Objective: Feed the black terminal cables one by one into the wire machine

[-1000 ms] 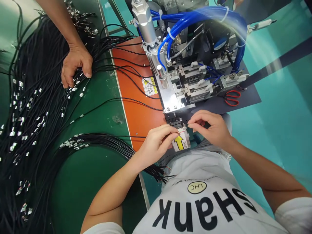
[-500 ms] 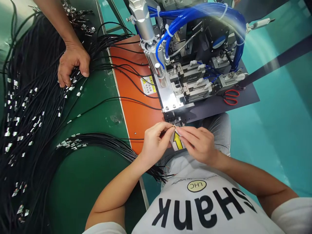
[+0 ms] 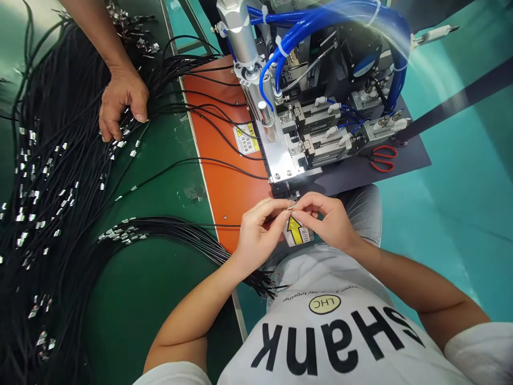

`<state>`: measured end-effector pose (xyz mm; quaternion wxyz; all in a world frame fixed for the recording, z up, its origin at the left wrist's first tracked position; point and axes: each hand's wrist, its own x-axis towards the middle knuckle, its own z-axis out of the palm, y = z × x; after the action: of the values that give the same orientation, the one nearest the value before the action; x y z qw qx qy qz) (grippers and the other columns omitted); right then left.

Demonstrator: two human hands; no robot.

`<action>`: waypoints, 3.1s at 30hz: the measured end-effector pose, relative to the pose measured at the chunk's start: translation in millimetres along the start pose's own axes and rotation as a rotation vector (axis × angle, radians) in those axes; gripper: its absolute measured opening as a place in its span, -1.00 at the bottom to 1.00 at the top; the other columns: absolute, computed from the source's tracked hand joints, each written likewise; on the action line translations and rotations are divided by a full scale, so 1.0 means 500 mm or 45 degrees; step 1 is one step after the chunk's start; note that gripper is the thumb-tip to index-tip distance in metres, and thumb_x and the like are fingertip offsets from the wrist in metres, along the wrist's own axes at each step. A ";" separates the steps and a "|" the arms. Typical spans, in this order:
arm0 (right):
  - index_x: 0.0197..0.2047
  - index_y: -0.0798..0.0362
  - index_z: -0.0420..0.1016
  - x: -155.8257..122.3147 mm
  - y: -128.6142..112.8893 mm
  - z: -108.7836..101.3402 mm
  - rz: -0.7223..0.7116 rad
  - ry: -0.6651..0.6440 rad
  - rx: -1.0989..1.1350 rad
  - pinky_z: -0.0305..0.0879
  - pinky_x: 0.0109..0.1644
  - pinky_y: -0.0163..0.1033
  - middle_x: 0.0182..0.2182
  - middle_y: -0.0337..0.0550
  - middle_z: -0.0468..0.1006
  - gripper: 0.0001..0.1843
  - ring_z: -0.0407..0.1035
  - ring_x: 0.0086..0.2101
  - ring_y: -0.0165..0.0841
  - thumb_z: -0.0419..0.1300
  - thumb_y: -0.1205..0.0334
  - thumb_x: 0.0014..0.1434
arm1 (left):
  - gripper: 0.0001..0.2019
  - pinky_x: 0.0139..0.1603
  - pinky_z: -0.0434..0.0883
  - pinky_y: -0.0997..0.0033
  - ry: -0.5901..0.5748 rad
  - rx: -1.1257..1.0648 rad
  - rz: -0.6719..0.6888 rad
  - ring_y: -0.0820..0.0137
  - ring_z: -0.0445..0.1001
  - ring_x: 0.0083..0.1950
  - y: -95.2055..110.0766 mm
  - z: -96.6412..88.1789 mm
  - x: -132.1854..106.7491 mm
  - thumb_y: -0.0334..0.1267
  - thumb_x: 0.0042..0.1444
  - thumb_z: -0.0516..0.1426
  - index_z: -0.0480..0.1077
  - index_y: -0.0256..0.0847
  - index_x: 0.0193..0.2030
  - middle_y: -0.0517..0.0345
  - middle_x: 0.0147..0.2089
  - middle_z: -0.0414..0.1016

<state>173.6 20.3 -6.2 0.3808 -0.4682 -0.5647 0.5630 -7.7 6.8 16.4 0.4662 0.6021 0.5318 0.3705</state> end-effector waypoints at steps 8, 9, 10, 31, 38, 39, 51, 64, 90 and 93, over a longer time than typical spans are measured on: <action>-0.37 0.02 0.50 0.002 -0.003 0.001 -0.087 0.002 -0.095 0.19 -0.34 -0.25 -0.39 -0.23 0.49 -0.91 0.30 -0.39 -0.41 0.27 0.29 0.19 | -0.89 -0.33 0.44 0.49 -0.107 -0.475 -0.320 0.49 0.48 -0.34 0.005 -0.016 0.022 -0.26 0.11 0.30 0.57 -0.23 -0.25 0.08 -0.24 0.57; -0.37 0.02 0.49 0.002 -0.004 0.000 -0.095 -0.008 -0.097 0.19 -0.35 -0.25 -0.39 -0.23 0.49 -0.91 0.30 -0.39 -0.41 0.27 0.30 0.19 | -0.89 -0.35 0.43 0.50 -0.127 -0.520 -0.357 0.51 0.47 -0.36 0.005 -0.019 0.024 -0.26 0.09 0.31 0.57 -0.24 -0.26 0.09 -0.25 0.56; -0.37 0.02 0.49 0.002 -0.005 0.000 -0.101 -0.015 -0.096 0.19 -0.35 -0.25 -0.40 -0.23 0.49 -0.91 0.30 -0.39 -0.41 0.26 0.30 0.19 | -0.88 -0.37 0.43 0.51 -0.138 -0.559 -0.390 0.52 0.46 -0.38 0.003 -0.021 0.026 -0.27 0.07 0.32 0.56 -0.25 -0.28 0.10 -0.26 0.56; -0.37 0.01 0.49 0.001 0.014 0.027 -0.144 0.074 -0.173 0.27 -0.34 -0.25 -0.38 -0.21 0.50 -0.90 0.32 -0.40 -0.40 0.23 0.30 0.21 | -0.86 -0.46 0.29 0.53 -0.037 -0.694 -0.543 0.58 0.30 -0.50 -0.020 -0.010 0.021 -0.24 0.02 0.34 0.55 -0.25 -0.32 0.22 -0.45 0.48; -0.32 0.00 0.55 -0.001 0.007 0.011 -0.087 0.032 -0.238 0.30 -0.33 -0.24 -0.37 -0.20 0.54 -0.93 0.38 -0.38 -0.37 0.26 0.24 0.21 | -0.87 -0.49 0.30 0.57 -0.010 -0.628 -0.530 0.60 0.31 -0.52 -0.019 -0.005 0.019 -0.24 0.05 0.33 0.53 -0.25 -0.34 0.22 -0.46 0.49; -0.29 -0.01 0.57 -0.002 0.005 0.005 -0.062 0.028 -0.248 0.31 -0.32 -0.24 -0.35 -0.19 0.56 -0.94 0.40 -0.36 -0.37 0.27 0.23 0.21 | -0.85 -0.50 0.31 0.56 -0.008 -0.599 -0.531 0.59 0.32 -0.52 -0.018 -0.004 0.019 -0.22 0.04 0.33 0.53 -0.25 -0.34 0.21 -0.47 0.49; -0.19 -0.11 0.67 -0.011 -0.008 0.018 -0.141 0.199 -0.215 0.42 -0.26 -0.18 -0.29 -0.21 0.63 -0.86 0.49 -0.27 -0.32 0.31 0.28 0.19 | -0.79 -0.52 0.31 0.57 -0.017 -0.522 -0.504 0.58 0.33 -0.52 -0.017 -0.002 0.020 -0.15 0.02 0.35 0.53 -0.26 -0.34 0.19 -0.45 0.50; -0.36 0.00 0.53 0.001 0.006 0.018 -0.203 0.232 -0.300 0.35 -0.24 -0.20 -0.37 -0.21 0.55 -0.89 0.41 -0.33 -0.35 0.26 0.35 0.20 | -0.82 -0.42 0.39 0.52 -0.036 -0.317 -0.347 0.53 0.40 -0.43 -0.017 0.005 0.016 -0.17 0.11 0.29 0.53 -0.27 -0.29 0.13 -0.35 0.52; -0.34 0.06 0.57 0.069 0.105 -0.020 0.393 0.232 0.179 0.36 -0.33 -0.27 -0.38 -0.18 0.62 -0.78 0.42 -0.42 -0.41 0.36 0.06 0.11 | -0.77 -0.15 0.45 0.41 0.036 0.662 0.353 0.40 0.45 -0.12 -0.101 -0.001 0.051 -0.43 0.28 0.06 0.49 -0.17 -0.02 0.11 -0.21 0.40; -0.34 0.05 0.56 0.069 0.104 -0.021 0.415 0.226 0.184 0.37 -0.31 -0.26 -0.37 -0.17 0.62 -0.78 0.43 -0.41 -0.40 0.36 0.06 0.12 | -0.76 -0.19 0.44 0.41 0.014 0.650 0.348 0.41 0.44 -0.14 -0.102 -0.002 0.053 -0.43 0.27 0.06 0.49 -0.16 -0.02 0.12 -0.22 0.38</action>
<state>179.5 52.4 -60.4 0.3655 -0.5725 -0.4039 0.6128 -19.6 33.0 -33.5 0.2422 0.7641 0.5243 0.2873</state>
